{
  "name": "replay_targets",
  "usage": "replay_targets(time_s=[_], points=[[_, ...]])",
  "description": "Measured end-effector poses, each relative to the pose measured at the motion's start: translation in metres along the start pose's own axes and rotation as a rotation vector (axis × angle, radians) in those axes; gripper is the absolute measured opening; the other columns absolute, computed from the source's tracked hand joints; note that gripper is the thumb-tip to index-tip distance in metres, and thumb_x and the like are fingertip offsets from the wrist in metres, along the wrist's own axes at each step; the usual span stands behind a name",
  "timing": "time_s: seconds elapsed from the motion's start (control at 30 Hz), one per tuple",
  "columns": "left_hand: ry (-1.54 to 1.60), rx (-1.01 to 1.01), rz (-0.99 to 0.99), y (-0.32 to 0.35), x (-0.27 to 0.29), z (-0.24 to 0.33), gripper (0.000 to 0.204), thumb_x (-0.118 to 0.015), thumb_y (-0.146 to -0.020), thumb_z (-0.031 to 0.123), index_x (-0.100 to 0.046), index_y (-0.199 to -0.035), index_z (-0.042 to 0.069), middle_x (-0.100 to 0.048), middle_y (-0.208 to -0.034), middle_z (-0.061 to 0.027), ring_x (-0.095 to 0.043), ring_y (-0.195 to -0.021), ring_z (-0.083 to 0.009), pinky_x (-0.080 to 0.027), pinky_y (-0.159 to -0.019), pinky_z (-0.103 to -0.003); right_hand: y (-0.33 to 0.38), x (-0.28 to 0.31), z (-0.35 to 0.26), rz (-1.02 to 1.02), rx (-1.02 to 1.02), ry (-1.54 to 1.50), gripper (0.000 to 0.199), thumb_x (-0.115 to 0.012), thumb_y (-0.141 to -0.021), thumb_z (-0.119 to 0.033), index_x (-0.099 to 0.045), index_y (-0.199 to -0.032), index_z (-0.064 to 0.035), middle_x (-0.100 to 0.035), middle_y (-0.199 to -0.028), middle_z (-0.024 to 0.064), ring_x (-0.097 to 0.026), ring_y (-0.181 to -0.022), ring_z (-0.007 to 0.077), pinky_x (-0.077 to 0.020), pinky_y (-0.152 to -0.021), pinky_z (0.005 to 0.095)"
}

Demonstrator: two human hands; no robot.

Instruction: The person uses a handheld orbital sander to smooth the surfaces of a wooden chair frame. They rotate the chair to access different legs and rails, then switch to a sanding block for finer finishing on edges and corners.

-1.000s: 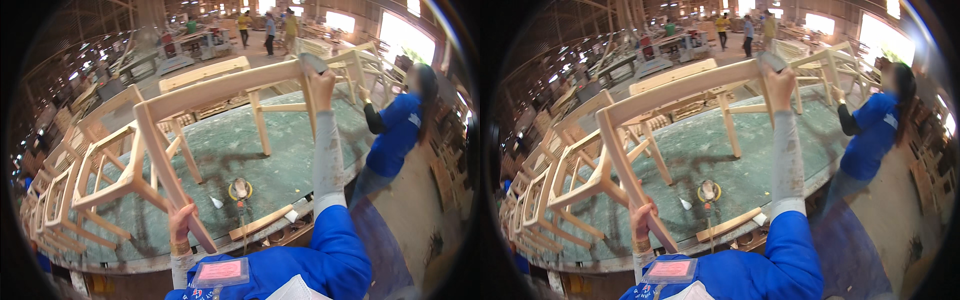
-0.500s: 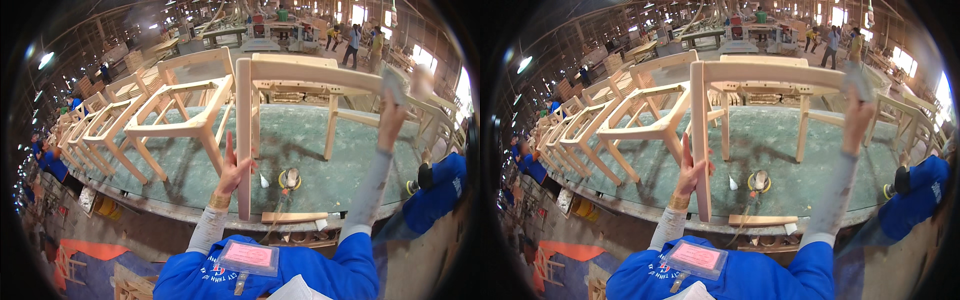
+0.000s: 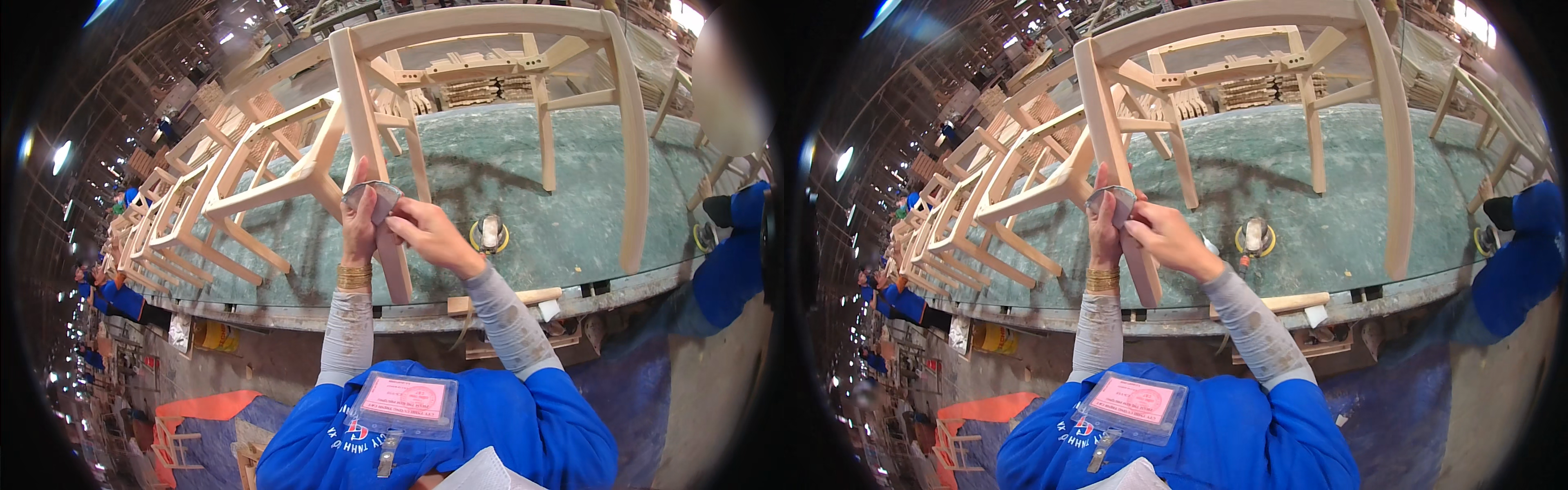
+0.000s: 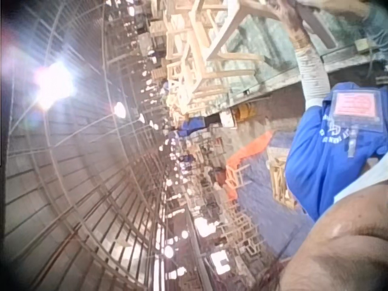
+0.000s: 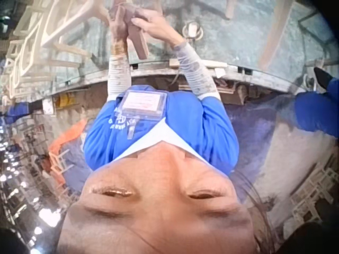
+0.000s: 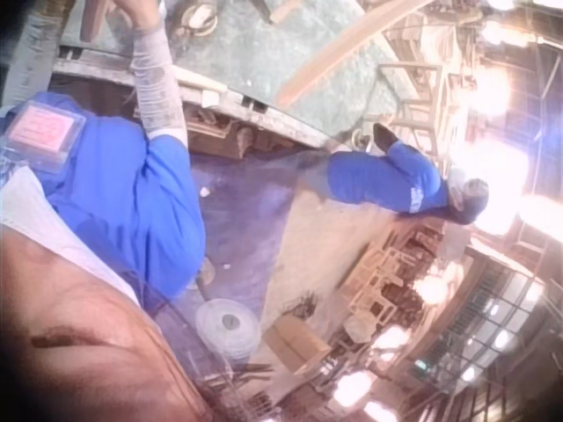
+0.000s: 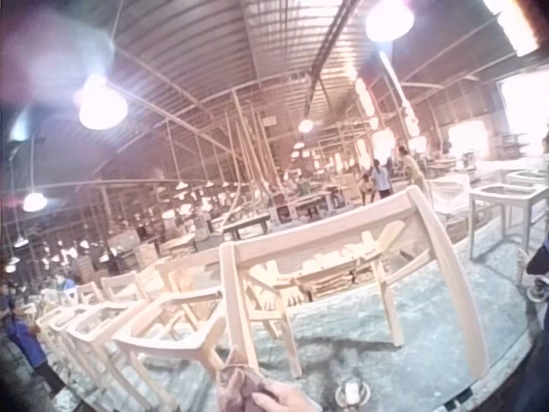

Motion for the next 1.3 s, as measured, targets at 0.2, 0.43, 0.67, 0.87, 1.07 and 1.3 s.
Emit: replay_targets(time_s=[0.2, 0.43, 0.67, 0.87, 1.07, 1.3], points=[[-0.061, 0.006, -0.001, -0.002, -0.026, 0.005, 0.061, -0.041, -0.097, 0.036, -0.010, -0.148, 0.022, -0.050, -0.128, -0.0175, -0.063, -0.088, -0.0250, -0.055, -0.062, -0.033, 0.055, 0.124, 0.160, 0.660, -0.391, 0.855, 0.063, -0.066, -0.079, -0.025, -0.039, -0.135, -0.0134, -0.048, -0.127, 0.0190, -0.052, -0.109, 0.0314, -0.0418, -0.088, 0.0491], [0.177, 0.402, 0.192, 0.061, -0.002, -0.025, 0.052, -0.029, -0.097, 0.050, -0.017, -0.142, 0.029, -0.055, -0.100, -0.0173, -0.059, -0.077, -0.0256, -0.052, -0.069, -0.042, 0.062, 0.133, 0.294, 0.689, -0.802, 1.133, 0.065, -0.052, -0.086, -0.023, -0.022, -0.144, -0.0260, -0.048, -0.105, 0.0205, -0.055, -0.090, 0.0335, -0.0477, -0.067, 0.0467], [0.199, 0.369, 0.162, 0.060, -0.008, -0.025, 0.058, -0.026, -0.096, 0.054, -0.046, -0.116, 0.003, -0.055, -0.095, -0.0141, -0.055, -0.078, -0.0224, -0.048, -0.067, -0.036, 0.041, 0.145, 0.287, 0.645, -0.787, 1.152, 0.061, -0.055, -0.082, -0.019, -0.032, -0.138, -0.0253, -0.049, -0.100, 0.0204, -0.057, -0.088, 0.0398, -0.0499, -0.072, 0.0434], [0.411, 0.594, 0.102, 0.083, 0.010, -0.046, 0.057, -0.025, -0.096, 0.053, -0.031, -0.136, 0.014, -0.055, -0.095, -0.0152, -0.058, -0.078, -0.0256, -0.052, -0.073, -0.041, 0.076, 0.143, 0.181, 0.741, -0.371, 0.760, 0.066, -0.061, -0.073, -0.010, -0.040, -0.135, -0.0180, -0.052, -0.115, 0.0220, -0.053, -0.103, 0.0386, -0.0434, -0.089, 0.0434], [0.559, 0.482, -0.057, 0.072, 0.003, -0.062, 0.052, -0.021, -0.097, 0.052, -0.013, -0.145, 0.035, -0.055, -0.093, -0.0130, -0.057, -0.077, -0.0220, -0.051, -0.065, -0.036, 0.075, 0.031, -0.107, 0.865, 0.333, 0.984, 0.063, -0.067, -0.071, -0.001, -0.046, -0.130, -0.0085, -0.051, -0.122, 0.0171, -0.048, -0.106, 0.0338, -0.0407, -0.093, 0.0393], [0.838, 0.573, -0.105, 0.074, 0.000, -0.046, 0.049, -0.020, -0.101, 0.036, -0.018, -0.147, 0.019, -0.035, -0.143, -0.0045, -0.045, -0.121, -0.0186, -0.039, -0.101, -0.033, -0.031, -0.056, -0.140, 0.716, 0.232, 1.291, 0.060, -0.067, -0.074, -0.009, -0.048, -0.129, -0.0215, -0.052, -0.111, 0.0208, -0.052, -0.102, 0.0349, -0.0467, -0.082, 0.0414]])
Point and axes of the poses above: each hand's wrist, its own y-axis away from the middle knuckle, its own x-axis out of the back of the hand, z = x × y, the point moved 5 cm from there along -y, towards the middle knuckle
